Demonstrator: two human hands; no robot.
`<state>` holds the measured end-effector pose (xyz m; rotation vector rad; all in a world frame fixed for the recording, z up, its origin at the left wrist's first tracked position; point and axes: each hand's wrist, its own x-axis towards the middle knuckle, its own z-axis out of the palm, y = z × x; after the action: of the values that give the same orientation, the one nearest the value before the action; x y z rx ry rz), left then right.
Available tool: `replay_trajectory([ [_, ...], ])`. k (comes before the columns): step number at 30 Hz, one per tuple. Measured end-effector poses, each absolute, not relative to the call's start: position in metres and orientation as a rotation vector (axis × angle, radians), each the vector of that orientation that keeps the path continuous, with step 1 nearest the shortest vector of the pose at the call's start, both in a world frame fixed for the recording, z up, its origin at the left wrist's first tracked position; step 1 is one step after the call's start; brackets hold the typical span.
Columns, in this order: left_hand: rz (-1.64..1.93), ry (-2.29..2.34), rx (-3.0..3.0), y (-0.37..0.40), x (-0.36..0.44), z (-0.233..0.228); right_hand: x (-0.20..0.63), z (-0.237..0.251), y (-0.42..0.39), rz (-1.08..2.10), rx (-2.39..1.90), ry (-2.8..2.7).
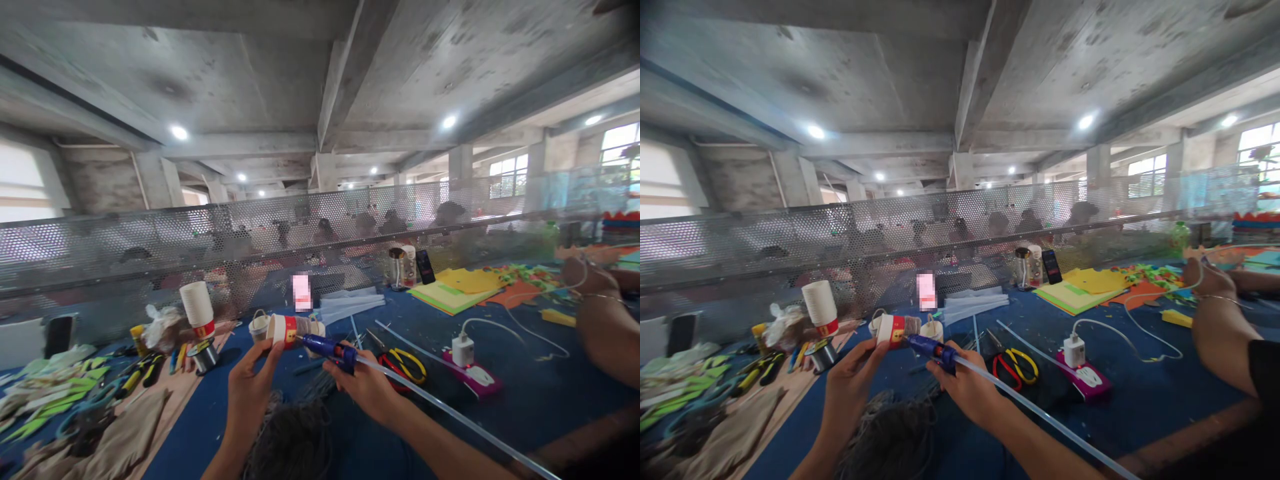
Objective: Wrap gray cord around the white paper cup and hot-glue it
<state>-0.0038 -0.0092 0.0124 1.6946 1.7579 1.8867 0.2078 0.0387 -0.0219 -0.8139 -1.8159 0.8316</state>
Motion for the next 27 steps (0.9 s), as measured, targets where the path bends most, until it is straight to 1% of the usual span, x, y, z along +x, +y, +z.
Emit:
replay_trajectory([
  [5, 1.874, 1.745, 1.729, -0.0098, -0.0025, 0.0137, 0.2090, -0.0169, 0.0370, 0.879, -0.791, -1.806],
  [17, 1.854, 1.671, 1.727, -0.0117, 0.0002, 0.0149, 0.2114, -0.0165, 0.0393, 0.874, -0.811, -1.807],
  [24, 1.868, 1.641, 1.710, -0.0109, 0.0000, 0.0151, 0.2119, -0.0172, 0.0410, 0.798, -0.835, -1.834],
  [27, 1.893, 1.671, 1.694, -0.0115, -0.0002, 0.0151, 0.2126, -0.0158, 0.0392, 0.811, -0.821, -1.843],
])
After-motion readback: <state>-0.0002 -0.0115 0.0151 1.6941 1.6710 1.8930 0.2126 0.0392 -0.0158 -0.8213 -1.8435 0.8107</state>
